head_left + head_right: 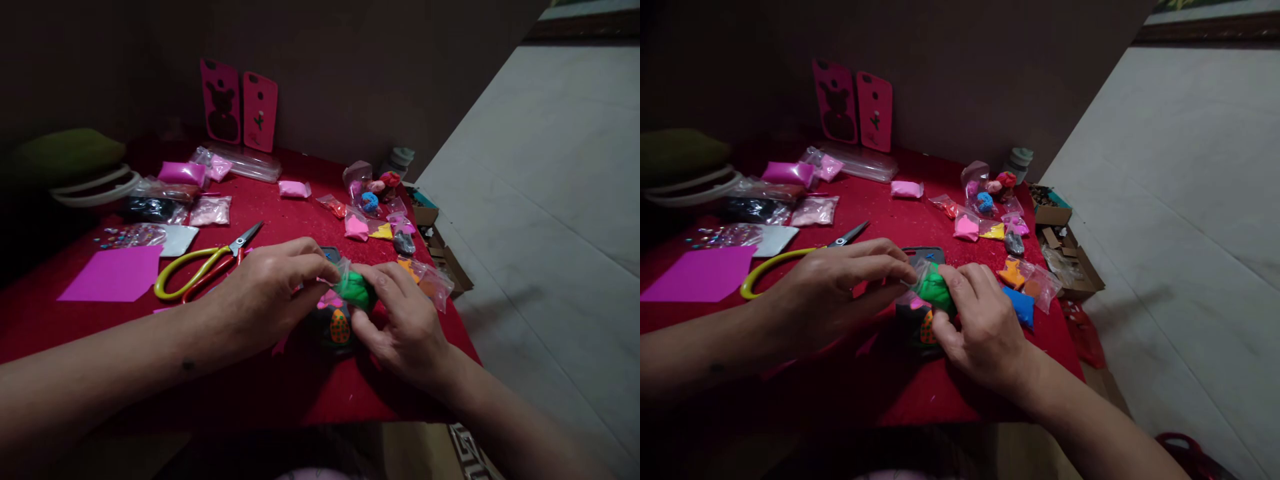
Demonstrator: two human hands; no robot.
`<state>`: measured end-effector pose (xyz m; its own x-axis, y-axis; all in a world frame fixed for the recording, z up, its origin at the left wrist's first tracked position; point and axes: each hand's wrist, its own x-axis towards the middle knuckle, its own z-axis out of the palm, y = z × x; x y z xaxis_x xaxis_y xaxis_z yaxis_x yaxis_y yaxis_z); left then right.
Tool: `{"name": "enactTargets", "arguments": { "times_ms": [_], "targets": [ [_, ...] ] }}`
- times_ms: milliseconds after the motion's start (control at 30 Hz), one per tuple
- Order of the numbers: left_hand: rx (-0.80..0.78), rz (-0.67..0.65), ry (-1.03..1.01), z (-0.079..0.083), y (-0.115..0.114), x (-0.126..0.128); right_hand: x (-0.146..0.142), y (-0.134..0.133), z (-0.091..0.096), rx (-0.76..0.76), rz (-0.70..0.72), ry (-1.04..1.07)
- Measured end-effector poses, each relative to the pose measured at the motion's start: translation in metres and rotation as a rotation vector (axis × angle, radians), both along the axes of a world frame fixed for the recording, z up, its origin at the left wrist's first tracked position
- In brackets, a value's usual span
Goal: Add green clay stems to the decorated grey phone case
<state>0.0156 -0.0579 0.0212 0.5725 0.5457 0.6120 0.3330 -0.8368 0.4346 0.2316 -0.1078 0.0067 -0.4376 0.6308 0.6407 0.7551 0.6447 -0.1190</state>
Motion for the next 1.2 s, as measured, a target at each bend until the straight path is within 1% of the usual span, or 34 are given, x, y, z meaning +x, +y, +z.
{"name": "enactTargets", "arguments": {
  "times_ms": [167, 267, 367, 433, 467, 533, 600, 633, 700, 733, 800, 900, 967, 1033, 1100, 1200],
  "targets": [
    [0.069, 0.027, 0.068, 0.001, -0.002, 0.0, 0.0, -0.001, 0.002, -0.005, 0.006, 0.001],
    [0.166, 0.035, 0.086, -0.001, -0.004, 0.001, 0.0, -0.003, 0.002, -0.006, 0.021, 0.02],
    [0.251, 0.041, 0.072, -0.003, -0.005, 0.005, 0.0, -0.005, 0.008, -0.07, 0.026, 0.068],
    [0.274, 0.028, 0.075, 0.0, -0.005, 0.009, 0.0, -0.005, 0.017, -0.181, 0.032, 0.147],
    [0.288, 0.022, 0.082, 0.003, -0.004, 0.011, 0.0, -0.003, 0.024, -0.265, 0.042, 0.203],
    [0.323, 0.021, 0.104, 0.014, -0.002, 0.015, 0.002, 0.002, 0.039, -0.503, 0.087, 0.305],
    [0.373, 0.032, 0.118, 0.028, 0.0, 0.018, 0.006, 0.01, 0.053, -0.736, 0.167, 0.425],
    [0.392, 0.044, 0.122, 0.035, 0.001, 0.02, 0.008, 0.014, 0.058, -0.823, 0.218, 0.497],
    [0.39, 0.061, 0.143, 0.046, 0.003, 0.022, 0.011, 0.022, 0.064, -0.908, 0.246, 0.623],
    [0.358, 0.075, 0.151, 0.049, 0.004, 0.023, 0.012, 0.024, 0.064, -0.919, 0.252, 0.664],
    [0.251, 0.098, 0.164, 0.05, 0.006, 0.025, 0.013, 0.026, 0.061, -0.925, 0.252, 0.703],
    [0.135, 0.079, 0.128, 0.044, 0.008, 0.026, 0.011, 0.025, 0.055, -0.96, 0.251, 0.721],
    [0.12, 0.05, 0.099, 0.041, 0.01, 0.026, 0.009, 0.023, 0.053, -0.987, 0.243, 0.738],
    [0.169, 0.048, 0.102, 0.042, 0.011, 0.026, 0.009, 0.021, 0.053, -0.985, 0.236, 0.777],
    [0.281, 0.065, 0.142, 0.045, 0.011, 0.026, 0.01, 0.021, 0.054, -0.98, 0.223, 0.808],
    [0.435, 0.104, 0.203, 0.049, 0.007, 0.023, 0.012, 0.022, 0.056, -1.003, 0.23, 0.796]
  ]
}}
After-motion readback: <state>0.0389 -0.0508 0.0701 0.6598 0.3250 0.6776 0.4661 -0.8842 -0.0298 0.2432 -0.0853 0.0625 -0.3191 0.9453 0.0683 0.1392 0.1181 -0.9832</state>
